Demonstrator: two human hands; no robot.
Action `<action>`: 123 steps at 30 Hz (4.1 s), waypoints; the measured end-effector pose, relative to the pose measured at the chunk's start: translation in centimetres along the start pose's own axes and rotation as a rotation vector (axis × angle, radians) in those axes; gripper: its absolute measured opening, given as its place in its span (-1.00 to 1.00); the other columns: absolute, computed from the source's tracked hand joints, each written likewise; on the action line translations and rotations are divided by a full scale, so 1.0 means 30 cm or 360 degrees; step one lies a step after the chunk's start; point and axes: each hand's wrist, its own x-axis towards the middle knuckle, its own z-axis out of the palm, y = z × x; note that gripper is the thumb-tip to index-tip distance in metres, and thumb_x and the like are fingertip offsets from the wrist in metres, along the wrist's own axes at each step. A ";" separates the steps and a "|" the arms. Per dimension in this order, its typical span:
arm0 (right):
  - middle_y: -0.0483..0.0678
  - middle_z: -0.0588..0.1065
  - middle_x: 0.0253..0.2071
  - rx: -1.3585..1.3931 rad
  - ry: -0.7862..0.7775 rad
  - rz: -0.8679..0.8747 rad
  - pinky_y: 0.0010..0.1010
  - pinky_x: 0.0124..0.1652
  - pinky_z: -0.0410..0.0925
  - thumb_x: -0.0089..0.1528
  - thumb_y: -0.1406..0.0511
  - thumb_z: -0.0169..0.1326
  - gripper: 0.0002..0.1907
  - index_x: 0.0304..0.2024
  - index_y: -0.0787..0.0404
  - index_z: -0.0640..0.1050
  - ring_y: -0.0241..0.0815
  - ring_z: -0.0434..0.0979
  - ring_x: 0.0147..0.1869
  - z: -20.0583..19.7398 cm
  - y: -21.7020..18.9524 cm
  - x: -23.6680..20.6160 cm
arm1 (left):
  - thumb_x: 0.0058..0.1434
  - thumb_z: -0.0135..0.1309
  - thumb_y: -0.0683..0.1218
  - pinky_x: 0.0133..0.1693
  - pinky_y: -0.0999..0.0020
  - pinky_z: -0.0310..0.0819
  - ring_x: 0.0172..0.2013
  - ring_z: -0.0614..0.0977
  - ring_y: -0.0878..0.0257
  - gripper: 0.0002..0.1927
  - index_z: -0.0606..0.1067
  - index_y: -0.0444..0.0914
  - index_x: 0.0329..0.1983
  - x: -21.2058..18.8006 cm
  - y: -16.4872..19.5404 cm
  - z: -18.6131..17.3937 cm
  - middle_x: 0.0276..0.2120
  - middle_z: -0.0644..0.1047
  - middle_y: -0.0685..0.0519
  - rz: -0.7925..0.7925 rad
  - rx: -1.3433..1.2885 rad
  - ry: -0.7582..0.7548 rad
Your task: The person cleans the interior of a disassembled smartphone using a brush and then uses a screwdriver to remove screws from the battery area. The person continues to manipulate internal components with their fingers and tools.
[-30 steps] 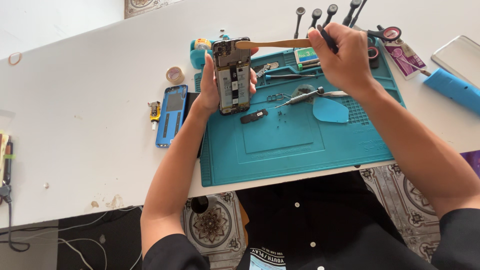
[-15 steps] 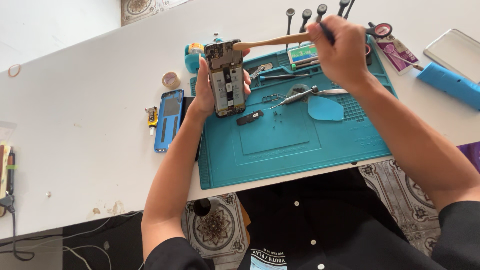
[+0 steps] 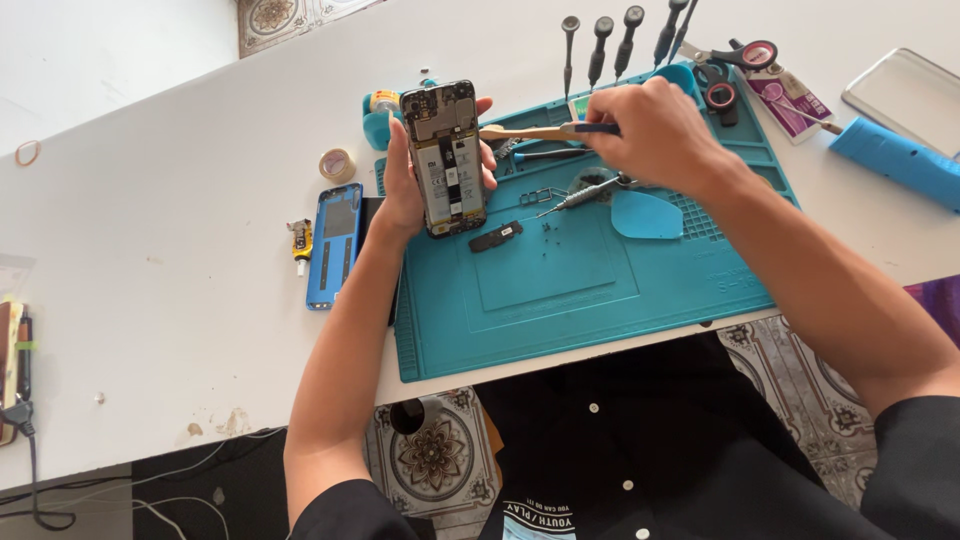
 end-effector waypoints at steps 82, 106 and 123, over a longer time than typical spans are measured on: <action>0.01 0.61 -0.20 0.1292 0.0325 -0.0189 -0.58 -0.28 0.41 0.52 0.37 -0.09 -0.88 0.08 0.29 0.38 -0.40 0.57 -0.18 0.102 -0.009 -0.051 | 0.27 -0.61 0.61 -0.12 0.20 0.65 -0.27 0.67 0.18 0.07 0.33 -0.21 0.46 0.015 0.008 0.065 -0.32 0.58 -0.02 -0.0144 0.0560 0.0226; 0.01 0.54 -0.18 0.1513 0.0458 -0.0337 -0.62 -0.47 0.33 0.55 0.33 -0.04 -0.84 0.09 0.26 0.29 -0.25 0.68 -0.20 0.112 -0.002 -0.068 | 0.42 -0.55 0.51 -0.15 0.29 0.59 -0.27 0.61 0.22 -0.04 0.37 -0.28 0.44 0.010 0.024 0.103 -0.30 0.56 -0.03 0.0005 0.0677 0.0055; 0.08 0.61 -0.07 0.1366 0.0424 -0.0401 -0.63 -0.48 0.34 0.56 0.32 -0.04 -0.86 0.10 0.25 0.36 -0.22 0.70 -0.20 0.113 0.009 -0.063 | 0.42 -0.54 0.51 -0.17 0.31 0.59 -0.28 0.61 0.23 -0.05 0.38 -0.26 0.43 0.012 0.021 0.099 -0.31 0.56 -0.02 -0.0022 0.0646 0.0082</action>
